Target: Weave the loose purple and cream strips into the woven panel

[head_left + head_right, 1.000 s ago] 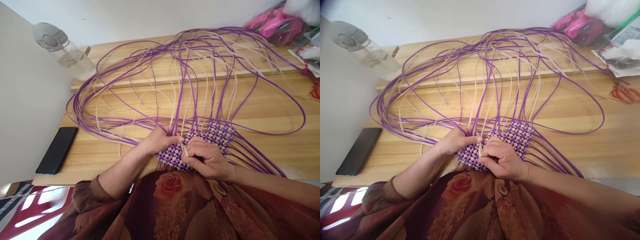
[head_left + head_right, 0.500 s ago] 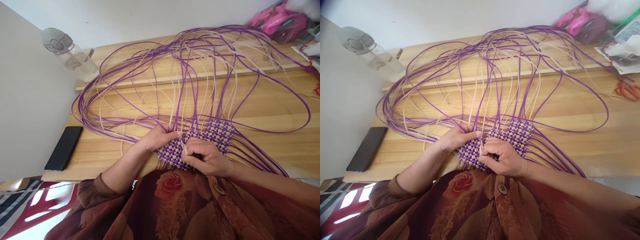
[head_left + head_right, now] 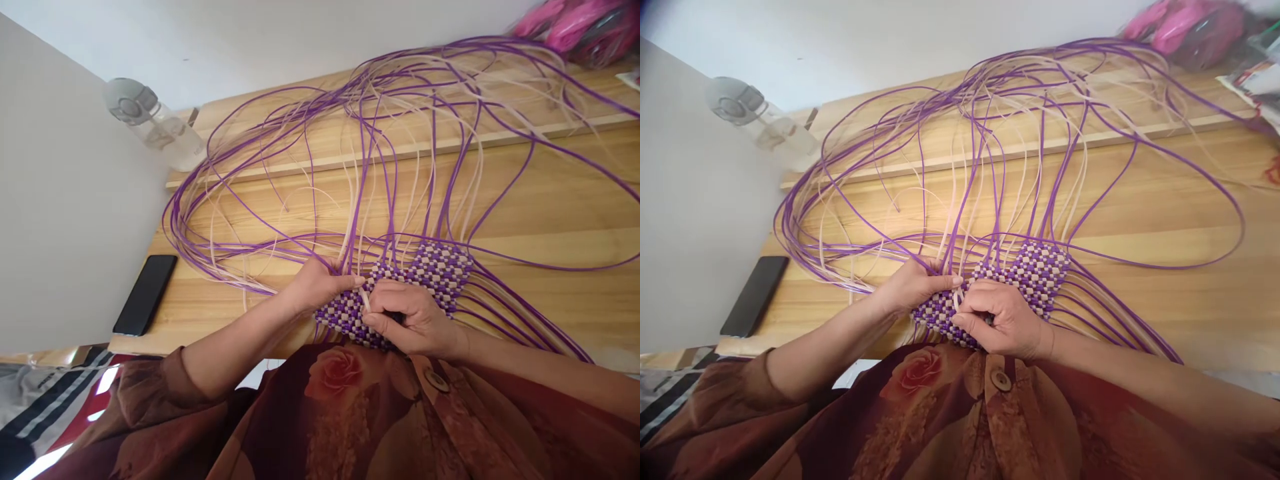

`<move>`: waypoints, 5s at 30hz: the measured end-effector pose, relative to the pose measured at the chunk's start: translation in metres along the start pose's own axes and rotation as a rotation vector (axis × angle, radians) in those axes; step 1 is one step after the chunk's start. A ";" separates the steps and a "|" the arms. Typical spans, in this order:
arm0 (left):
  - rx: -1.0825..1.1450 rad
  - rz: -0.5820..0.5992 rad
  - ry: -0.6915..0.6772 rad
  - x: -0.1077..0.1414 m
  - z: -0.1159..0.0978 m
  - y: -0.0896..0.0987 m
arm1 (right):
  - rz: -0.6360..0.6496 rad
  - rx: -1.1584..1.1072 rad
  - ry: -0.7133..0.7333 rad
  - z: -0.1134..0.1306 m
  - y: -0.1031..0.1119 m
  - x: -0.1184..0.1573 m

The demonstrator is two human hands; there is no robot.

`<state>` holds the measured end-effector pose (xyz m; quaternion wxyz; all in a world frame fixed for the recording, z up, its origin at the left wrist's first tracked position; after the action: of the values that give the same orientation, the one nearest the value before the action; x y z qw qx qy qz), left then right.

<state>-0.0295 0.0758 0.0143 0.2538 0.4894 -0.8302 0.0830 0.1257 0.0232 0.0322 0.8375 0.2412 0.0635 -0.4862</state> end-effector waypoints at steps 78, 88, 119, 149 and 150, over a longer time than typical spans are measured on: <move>-0.222 0.063 -0.366 -0.005 -0.002 -0.012 | -0.042 0.588 0.048 -0.010 0.023 0.015; 0.004 0.325 -0.121 -0.007 -0.005 -0.005 | -0.111 0.452 -0.016 -0.009 0.035 0.012; 0.159 0.159 -0.206 -0.009 -0.004 -0.011 | -0.045 0.703 0.202 -0.013 0.053 -0.046; 0.309 0.266 -0.017 -0.005 0.002 -0.017 | 0.348 0.407 -0.637 0.031 0.037 -0.024; 0.304 0.262 -0.026 -0.005 0.002 -0.017 | 0.361 0.279 -0.725 0.030 0.033 -0.022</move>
<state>-0.0136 0.0703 0.0075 0.1532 0.4108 -0.8679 0.2334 0.1381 0.0403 0.0774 0.8366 0.1729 -0.3446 -0.3892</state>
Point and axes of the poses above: each hand's wrist, its own x-axis away from the middle knuckle, its own y-axis out of the back of the hand, z = x × y, the point moved 4 cm from there along -x, towards the middle knuckle, and after that the axes turned 3 degrees about -x, right-handed, at the moved point
